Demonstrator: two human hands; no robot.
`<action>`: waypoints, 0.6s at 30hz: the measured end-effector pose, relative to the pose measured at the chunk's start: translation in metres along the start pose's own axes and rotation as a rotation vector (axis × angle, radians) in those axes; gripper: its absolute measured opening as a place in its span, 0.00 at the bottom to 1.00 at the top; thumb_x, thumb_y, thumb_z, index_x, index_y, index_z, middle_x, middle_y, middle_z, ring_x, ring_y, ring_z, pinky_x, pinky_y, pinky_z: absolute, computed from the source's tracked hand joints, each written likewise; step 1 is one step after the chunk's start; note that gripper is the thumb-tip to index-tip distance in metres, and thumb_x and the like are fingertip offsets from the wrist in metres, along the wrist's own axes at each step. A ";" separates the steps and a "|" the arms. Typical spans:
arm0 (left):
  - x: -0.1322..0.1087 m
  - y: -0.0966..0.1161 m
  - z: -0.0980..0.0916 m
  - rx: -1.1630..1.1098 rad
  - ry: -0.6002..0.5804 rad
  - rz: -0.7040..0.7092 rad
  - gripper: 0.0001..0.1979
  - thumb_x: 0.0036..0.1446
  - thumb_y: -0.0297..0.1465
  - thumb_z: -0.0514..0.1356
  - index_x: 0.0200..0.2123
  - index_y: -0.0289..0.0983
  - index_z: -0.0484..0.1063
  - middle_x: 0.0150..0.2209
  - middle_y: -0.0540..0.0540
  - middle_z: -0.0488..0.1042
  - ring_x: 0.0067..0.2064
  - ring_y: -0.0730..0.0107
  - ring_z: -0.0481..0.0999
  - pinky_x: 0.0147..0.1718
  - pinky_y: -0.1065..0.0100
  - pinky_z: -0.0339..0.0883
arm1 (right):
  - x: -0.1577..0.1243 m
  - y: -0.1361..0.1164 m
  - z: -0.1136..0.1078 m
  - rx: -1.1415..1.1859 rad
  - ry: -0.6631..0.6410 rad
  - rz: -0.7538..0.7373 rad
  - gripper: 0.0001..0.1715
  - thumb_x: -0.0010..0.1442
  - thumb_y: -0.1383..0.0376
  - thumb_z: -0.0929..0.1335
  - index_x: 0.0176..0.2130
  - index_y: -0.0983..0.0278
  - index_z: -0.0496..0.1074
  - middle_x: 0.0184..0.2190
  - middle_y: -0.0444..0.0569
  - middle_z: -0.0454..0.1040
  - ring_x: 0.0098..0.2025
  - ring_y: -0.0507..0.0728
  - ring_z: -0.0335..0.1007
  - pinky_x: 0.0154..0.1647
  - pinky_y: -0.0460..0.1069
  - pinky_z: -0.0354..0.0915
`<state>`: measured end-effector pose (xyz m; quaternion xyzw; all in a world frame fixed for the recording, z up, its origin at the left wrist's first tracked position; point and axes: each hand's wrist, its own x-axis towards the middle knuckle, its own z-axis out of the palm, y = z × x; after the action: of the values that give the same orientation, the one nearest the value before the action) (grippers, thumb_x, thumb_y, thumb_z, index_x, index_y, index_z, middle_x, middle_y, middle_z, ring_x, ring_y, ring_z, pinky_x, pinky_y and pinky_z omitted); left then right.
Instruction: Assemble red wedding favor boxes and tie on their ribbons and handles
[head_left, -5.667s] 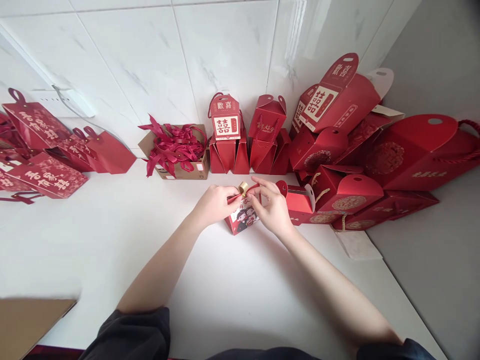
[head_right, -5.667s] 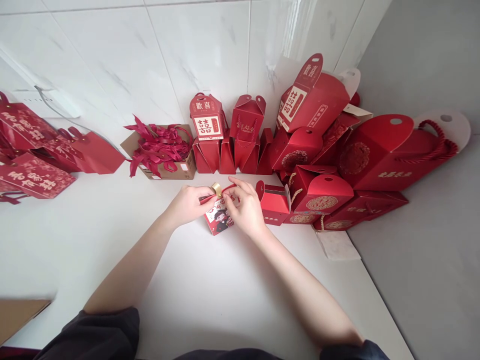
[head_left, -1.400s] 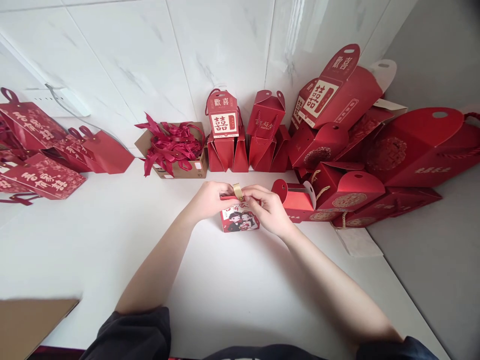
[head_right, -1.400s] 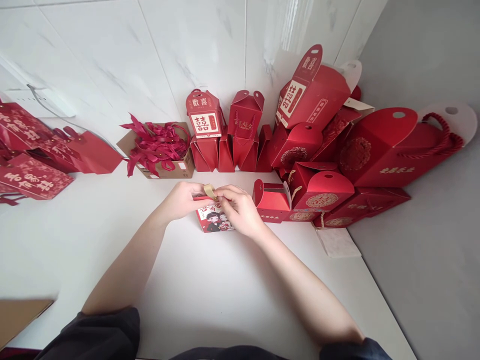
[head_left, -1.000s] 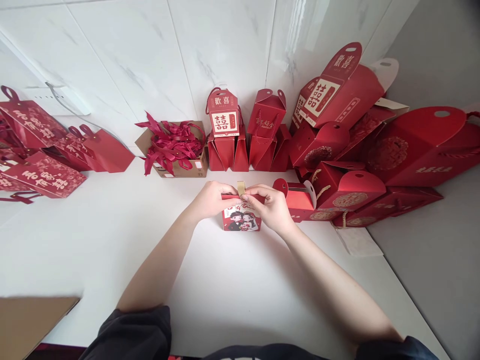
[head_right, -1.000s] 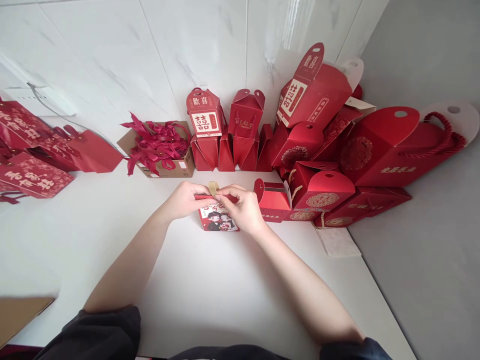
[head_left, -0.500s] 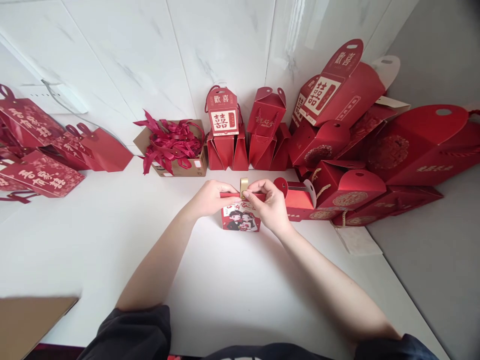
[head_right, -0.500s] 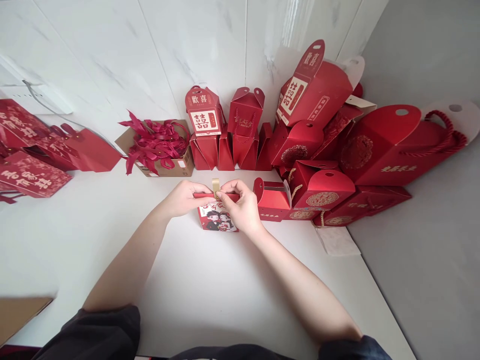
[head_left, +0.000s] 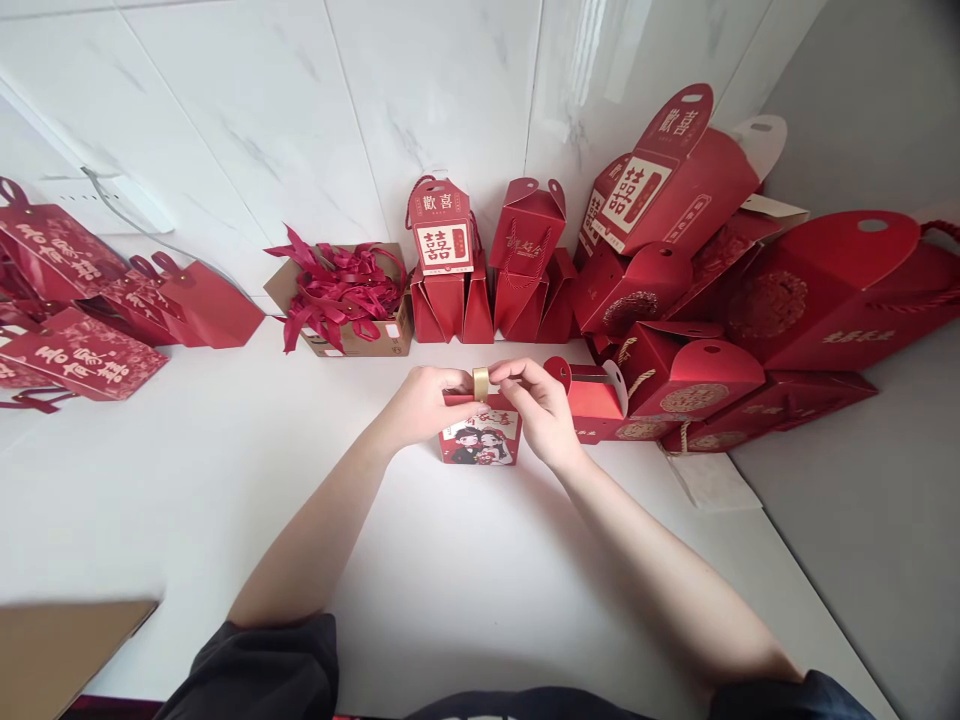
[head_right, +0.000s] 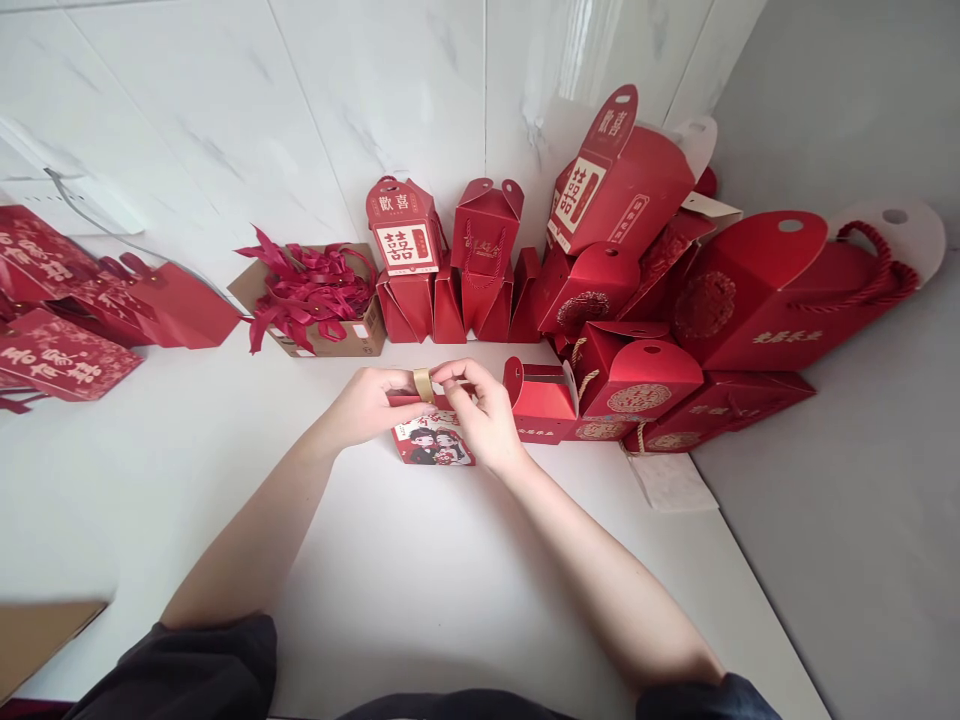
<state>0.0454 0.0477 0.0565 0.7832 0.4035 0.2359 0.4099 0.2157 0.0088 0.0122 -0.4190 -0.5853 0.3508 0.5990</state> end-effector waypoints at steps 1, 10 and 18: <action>0.000 -0.001 0.000 0.004 -0.001 0.005 0.09 0.52 0.32 0.63 0.36 0.36 0.79 0.40 0.46 0.80 0.43 0.61 0.79 0.43 0.66 0.72 | 0.000 -0.001 0.000 -0.018 -0.034 -0.022 0.10 0.63 0.65 0.61 0.37 0.60 0.72 0.44 0.48 0.75 0.49 0.57 0.71 0.52 0.54 0.66; 0.005 -0.010 -0.001 0.065 0.017 -0.025 0.10 0.52 0.35 0.63 0.33 0.35 0.79 0.34 0.47 0.80 0.36 0.64 0.78 0.34 0.69 0.70 | 0.002 -0.001 -0.005 -0.049 -0.107 -0.079 0.22 0.61 0.72 0.57 0.45 0.58 0.74 0.54 0.47 0.70 0.58 0.56 0.65 0.61 0.56 0.61; 0.009 -0.019 -0.014 0.030 0.074 -0.034 0.13 0.52 0.39 0.63 0.30 0.34 0.78 0.29 0.47 0.78 0.32 0.67 0.75 0.30 0.70 0.65 | 0.004 0.012 -0.001 0.033 -0.060 0.001 0.20 0.61 0.66 0.64 0.53 0.58 0.62 0.57 0.53 0.68 0.57 0.57 0.66 0.55 0.55 0.66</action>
<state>0.0325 0.0682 0.0494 0.7730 0.4351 0.2519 0.3870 0.2178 0.0167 0.0030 -0.3988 -0.5967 0.3731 0.5879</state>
